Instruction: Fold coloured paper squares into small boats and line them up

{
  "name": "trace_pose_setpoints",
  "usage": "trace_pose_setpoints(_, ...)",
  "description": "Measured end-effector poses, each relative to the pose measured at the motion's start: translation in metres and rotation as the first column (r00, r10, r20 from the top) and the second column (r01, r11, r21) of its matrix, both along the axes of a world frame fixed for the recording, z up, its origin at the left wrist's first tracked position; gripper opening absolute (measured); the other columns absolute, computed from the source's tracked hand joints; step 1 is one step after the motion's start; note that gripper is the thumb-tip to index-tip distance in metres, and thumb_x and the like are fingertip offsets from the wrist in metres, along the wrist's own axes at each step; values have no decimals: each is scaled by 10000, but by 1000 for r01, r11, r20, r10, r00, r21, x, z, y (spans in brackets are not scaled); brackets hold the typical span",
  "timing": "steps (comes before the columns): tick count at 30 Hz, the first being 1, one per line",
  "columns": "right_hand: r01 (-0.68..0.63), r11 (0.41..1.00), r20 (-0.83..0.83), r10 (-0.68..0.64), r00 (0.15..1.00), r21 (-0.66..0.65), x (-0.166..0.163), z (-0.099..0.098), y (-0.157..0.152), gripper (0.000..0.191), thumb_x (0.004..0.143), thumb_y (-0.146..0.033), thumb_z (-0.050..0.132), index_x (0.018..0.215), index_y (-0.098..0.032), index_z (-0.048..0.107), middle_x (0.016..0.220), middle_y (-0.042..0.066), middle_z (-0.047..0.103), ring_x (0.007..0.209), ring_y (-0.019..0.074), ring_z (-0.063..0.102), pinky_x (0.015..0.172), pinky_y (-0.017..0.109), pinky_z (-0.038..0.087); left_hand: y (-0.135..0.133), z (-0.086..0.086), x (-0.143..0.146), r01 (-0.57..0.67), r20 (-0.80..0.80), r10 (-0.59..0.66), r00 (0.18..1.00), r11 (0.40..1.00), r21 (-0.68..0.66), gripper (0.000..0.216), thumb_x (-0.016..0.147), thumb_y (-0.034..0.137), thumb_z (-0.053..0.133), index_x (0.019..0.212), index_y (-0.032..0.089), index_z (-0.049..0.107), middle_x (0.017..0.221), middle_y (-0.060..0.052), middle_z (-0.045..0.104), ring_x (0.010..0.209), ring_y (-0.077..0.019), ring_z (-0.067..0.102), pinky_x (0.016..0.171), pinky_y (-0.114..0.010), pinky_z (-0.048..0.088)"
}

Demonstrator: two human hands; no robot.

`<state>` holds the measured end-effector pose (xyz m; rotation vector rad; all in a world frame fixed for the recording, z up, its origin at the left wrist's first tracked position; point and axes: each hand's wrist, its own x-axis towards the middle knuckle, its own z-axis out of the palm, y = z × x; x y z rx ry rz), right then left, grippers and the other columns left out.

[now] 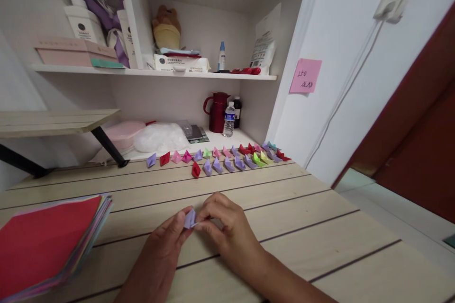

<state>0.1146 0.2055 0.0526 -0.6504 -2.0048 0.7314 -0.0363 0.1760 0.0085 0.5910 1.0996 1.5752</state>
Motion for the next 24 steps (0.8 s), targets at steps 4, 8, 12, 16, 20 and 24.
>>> trace_pose_setpoints(4, 0, 994, -43, -5, 999, -107, -2, 1, 2, 82, 874, -171, 683, 811, -213, 652, 857, 12, 608, 843, 162, 580, 772, 275, 444, -3, 3, -1, 20, 39, -21, 999, 1000, 19, 559, 561, 614, 818, 887, 162, 778, 928, -109, 768, 993, -298, 672, 991, -446, 448)
trace_pose_setpoints(8, -17, 981, -111, -5, 994, -195, -3, 0, 3, 94, 853, -187, 701, 778, -208, 650, 855, 8, 589, 837, 159, 565, 774, 280, 444, -10, 13, 0, 89, 53, -92, 994, 994, 55, 411, 648, 496, 815, 918, 188, 783, 999, -87, 768, 1097, -285, 632, 1083, -423, 375)
trace_pose_setpoints(12, -180, 875, -290, 48, 956, -450, -6, -5, 3, 210, 809, -239, 753, 971, -240, 619, 952, 13, 594, 878, 166, 565, 812, 314, 460, -16, 29, 1, 247, 139, -265, 954, 959, 136, 304, 786, 430, 718, 941, 177, 784, 1023, -104, 755, 1137, -286, 615, 1079, -431, 384)
trace_pose_setpoints(16, -297, 775, -402, 60, 914, -559, -10, -10, 3, 534, 728, -262, 825, 1177, -276, 537, 1072, 27, 577, 971, 183, 567, 898, 361, 447, -18, 37, -1, 290, 174, -316, 933, 943, 161, 305, 805, 414, 709, 979, 172, 775, 1056, -112, 742, 1143, -277, 606, 1074, -422, 394)
trace_pose_setpoints(20, -299, 772, -367, 92, 926, -561, -11, -10, 2, 585, 709, -268, 832, 1209, -274, 528, 1083, 29, 574, 978, 185, 568, 930, 379, 427, -17, 37, -1, 296, 173, -324, 930, 940, 168, 335, 806, 440, 701, 986, 165, 768, 1051, -112, 740, 1138, -284, 601, 1065, -434, 401)
trace_pose_setpoints(24, -207, 827, -266, 72, 961, -524, -11, -7, -4, 596, 709, -262, 814, 1233, -269, 529, 1197, 53, 568, 1046, 211, 541, 968, 404, 405, -17, 36, -1, 288, 174, -309, 935, 948, 132, 307, 800, 410, 713, 980, 168, 767, 1023, -104, 746, 1109, -279, 612, 1048, -424, 412)
